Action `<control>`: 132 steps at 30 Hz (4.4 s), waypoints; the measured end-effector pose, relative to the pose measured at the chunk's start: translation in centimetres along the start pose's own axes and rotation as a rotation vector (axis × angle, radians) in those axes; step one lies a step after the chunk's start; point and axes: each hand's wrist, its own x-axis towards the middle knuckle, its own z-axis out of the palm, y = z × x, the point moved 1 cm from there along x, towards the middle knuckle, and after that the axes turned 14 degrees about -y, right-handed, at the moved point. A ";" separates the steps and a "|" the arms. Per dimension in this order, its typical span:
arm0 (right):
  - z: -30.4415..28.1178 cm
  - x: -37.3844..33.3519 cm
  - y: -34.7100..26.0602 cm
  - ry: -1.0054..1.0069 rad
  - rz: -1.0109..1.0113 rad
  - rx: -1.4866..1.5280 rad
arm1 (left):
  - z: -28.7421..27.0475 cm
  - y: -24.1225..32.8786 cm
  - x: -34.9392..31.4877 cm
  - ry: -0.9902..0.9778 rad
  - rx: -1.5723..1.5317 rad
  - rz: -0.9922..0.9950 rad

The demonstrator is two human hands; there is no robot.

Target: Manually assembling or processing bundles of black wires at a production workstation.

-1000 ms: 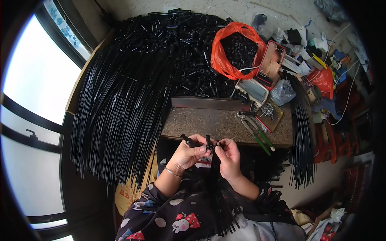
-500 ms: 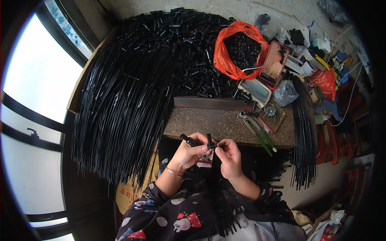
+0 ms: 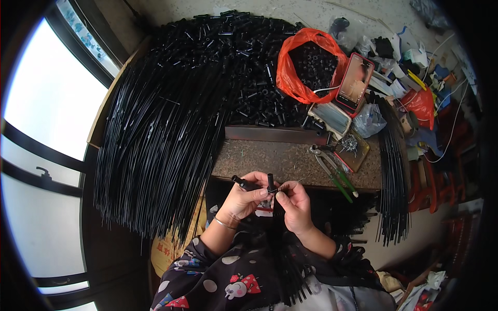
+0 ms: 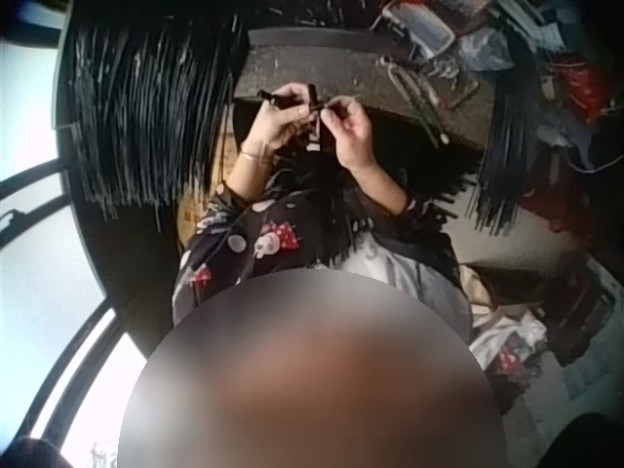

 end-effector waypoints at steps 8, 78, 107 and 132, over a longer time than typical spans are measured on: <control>-0.1 0.1 0.2 0.006 -0.004 -0.013 | 0.3 0.0 -0.2 0.007 0.095 0.006; 0.0 -0.7 0.9 -0.239 0.279 0.217 | 2.0 6.8 0.8 -0.205 0.950 0.037; -0.5 -1.0 -0.1 -0.131 0.275 0.285 | 6.4 6.0 1.5 -0.203 1.701 -0.014; -2.1 -1.8 0.1 -0.444 0.138 0.246 | 3.5 1.1 -0.3 -0.312 0.862 0.244</control>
